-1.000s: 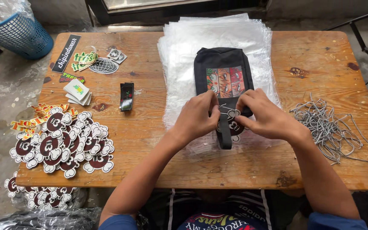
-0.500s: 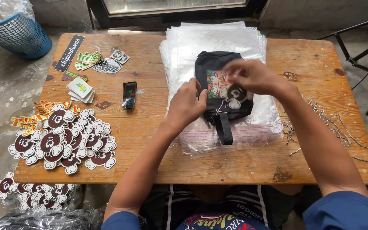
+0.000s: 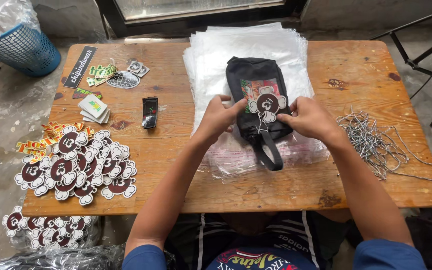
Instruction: The person attaches a metal chain to a small black pouch, then places the pouch into a clear plastic bag and seals it. This process is repeated for multiple pouches.
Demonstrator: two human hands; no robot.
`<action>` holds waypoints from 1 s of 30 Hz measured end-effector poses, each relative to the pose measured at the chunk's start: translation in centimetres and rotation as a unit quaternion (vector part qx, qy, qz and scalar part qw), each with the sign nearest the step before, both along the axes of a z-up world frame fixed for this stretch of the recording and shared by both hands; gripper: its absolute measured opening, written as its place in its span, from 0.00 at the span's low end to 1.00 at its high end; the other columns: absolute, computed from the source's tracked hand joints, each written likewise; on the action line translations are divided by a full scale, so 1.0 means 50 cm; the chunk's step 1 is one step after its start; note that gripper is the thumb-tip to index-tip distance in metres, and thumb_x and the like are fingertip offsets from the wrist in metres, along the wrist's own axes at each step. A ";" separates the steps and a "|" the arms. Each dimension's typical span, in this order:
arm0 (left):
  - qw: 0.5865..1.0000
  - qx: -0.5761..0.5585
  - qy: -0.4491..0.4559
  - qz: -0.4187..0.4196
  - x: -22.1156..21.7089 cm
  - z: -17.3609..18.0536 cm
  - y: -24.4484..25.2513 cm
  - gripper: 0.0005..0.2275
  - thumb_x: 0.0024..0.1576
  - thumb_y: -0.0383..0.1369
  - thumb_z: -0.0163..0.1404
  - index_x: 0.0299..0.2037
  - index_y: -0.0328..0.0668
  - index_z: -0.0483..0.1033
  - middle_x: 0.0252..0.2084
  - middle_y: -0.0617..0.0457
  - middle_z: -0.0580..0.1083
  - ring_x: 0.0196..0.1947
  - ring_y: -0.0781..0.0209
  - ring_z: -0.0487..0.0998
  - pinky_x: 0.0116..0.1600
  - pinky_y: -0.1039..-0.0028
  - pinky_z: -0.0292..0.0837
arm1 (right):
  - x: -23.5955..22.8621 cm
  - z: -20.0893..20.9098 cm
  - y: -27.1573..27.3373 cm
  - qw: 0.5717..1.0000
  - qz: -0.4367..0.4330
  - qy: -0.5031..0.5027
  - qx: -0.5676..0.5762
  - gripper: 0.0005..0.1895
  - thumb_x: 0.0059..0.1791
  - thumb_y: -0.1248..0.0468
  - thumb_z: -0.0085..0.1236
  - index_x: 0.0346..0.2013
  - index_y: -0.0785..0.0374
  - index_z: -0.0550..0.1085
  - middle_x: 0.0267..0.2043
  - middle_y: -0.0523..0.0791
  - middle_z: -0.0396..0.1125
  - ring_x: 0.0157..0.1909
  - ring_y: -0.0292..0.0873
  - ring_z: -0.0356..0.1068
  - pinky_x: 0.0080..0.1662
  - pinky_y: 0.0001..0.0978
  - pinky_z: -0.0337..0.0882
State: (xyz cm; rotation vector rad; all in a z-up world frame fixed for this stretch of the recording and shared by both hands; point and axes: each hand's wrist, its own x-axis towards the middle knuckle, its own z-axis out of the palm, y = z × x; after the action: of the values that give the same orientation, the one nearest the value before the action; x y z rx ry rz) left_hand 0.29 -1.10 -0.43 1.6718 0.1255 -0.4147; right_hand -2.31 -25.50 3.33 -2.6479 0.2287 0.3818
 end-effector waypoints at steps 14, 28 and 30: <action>0.951 -0.293 -0.056 0.081 -0.131 0.108 -0.112 0.16 0.51 0.35 0.67 0.40 0.30 0.78 0.34 0.46 0.77 0.36 0.58 0.80 0.41 0.65 0.79 | -0.192 0.002 0.000 0.730 -0.113 -0.229 0.634 0.26 0.53 0.55 0.55 0.63 0.65 0.66 0.52 0.50 0.68 0.51 0.46 0.72 0.53 0.38 0.76; 0.878 0.174 -0.370 -0.247 -0.128 0.052 0.015 0.12 0.59 0.37 0.53 0.45 0.39 0.70 0.39 0.40 0.75 0.36 0.39 0.79 0.39 0.56 0.76 | -0.396 -0.008 -0.052 0.777 -0.332 -0.158 0.511 0.26 0.53 0.61 0.56 0.66 0.62 0.67 0.58 0.46 0.69 0.54 0.38 0.70 0.57 0.32 0.70; 0.793 0.349 -0.366 -0.340 -0.112 0.029 0.028 0.12 0.58 0.39 0.55 0.46 0.47 0.68 0.45 0.47 0.69 0.48 0.47 0.69 0.48 0.58 0.67 | -0.416 0.042 -0.035 0.800 -0.417 -0.091 0.422 0.29 0.50 0.59 0.54 0.66 0.60 0.67 0.64 0.41 0.67 0.64 0.35 0.66 0.65 0.27 0.61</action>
State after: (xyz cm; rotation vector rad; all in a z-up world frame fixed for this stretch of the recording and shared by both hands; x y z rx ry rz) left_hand -5.33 0.32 1.02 2.4824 -1.0526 -0.2140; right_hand -23.10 -27.24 5.44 -1.4765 0.8811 -0.0811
